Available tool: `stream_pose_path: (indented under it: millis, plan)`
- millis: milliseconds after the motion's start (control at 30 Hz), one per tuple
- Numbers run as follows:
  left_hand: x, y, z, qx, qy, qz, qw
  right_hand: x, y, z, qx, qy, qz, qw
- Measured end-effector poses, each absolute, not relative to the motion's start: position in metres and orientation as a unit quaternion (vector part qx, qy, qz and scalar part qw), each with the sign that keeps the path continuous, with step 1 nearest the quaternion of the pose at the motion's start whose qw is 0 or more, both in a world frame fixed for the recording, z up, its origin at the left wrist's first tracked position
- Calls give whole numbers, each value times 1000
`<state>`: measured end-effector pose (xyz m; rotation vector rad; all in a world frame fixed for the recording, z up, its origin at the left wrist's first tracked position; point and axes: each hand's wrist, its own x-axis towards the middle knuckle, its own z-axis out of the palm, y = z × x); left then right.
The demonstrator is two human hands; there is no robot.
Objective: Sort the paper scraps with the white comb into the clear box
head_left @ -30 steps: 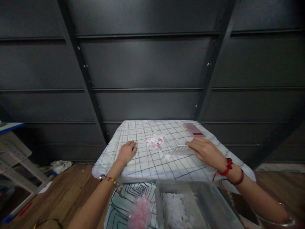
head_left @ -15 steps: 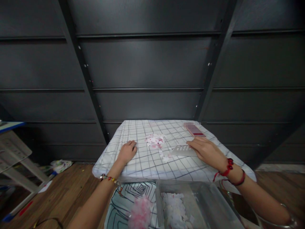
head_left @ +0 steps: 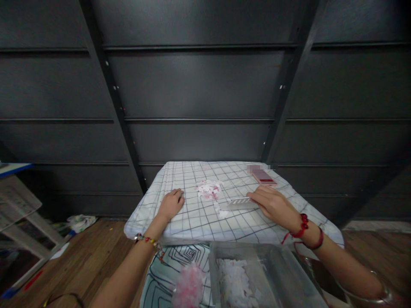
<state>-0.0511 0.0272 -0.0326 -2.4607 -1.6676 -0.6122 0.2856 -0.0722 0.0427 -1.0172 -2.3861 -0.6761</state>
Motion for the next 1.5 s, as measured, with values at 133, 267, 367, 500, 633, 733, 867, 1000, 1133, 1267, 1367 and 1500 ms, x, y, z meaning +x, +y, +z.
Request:
stream_pose_path:
  millis: [133,267,367,500,633,733,867,1000,1133,1267,1367,1500]
  plan:
    - [-51,27,-33,-811,-546,-201,57,288,-73,42,-360,-872,-235,234]
    - [-52,28,-35,-811,-546,-201,65,291,-74,43,-367,-866,-243,236]
    - [-52,29,-35,-812,-546,-196,66,289,-75,44,-370,-867,-245,225]
    - [-51,28,-34,-807,-552,-199,58,290,-79,45,-357,-874,-225,240]
    - [-51,27,-33,-810,-550,-193,65,298,-85,47,-361,-878,-219,228]
    - [-50,26,-32,-808,-554,-187,69,304,-89,48,-375,-873,-220,220]
    - [-50,25,-30,-809,-555,-181,68,307,-89,49,-381,-870,-230,210]
    - [-49,24,-29,-810,-554,-184,63,308,-85,47,-387,-856,-263,221]
    - [-49,24,-28,-810,-555,-181,60,308,-84,46,-393,-858,-260,204]
    - [-49,24,-28,-811,-552,-185,59,305,-87,47,-389,-863,-236,220]
    - [-49,24,-28,-808,-555,-192,52,305,-88,49,-381,-872,-216,219]
    - [-49,24,-29,-809,-552,-197,50,307,-86,50,-386,-864,-239,219]
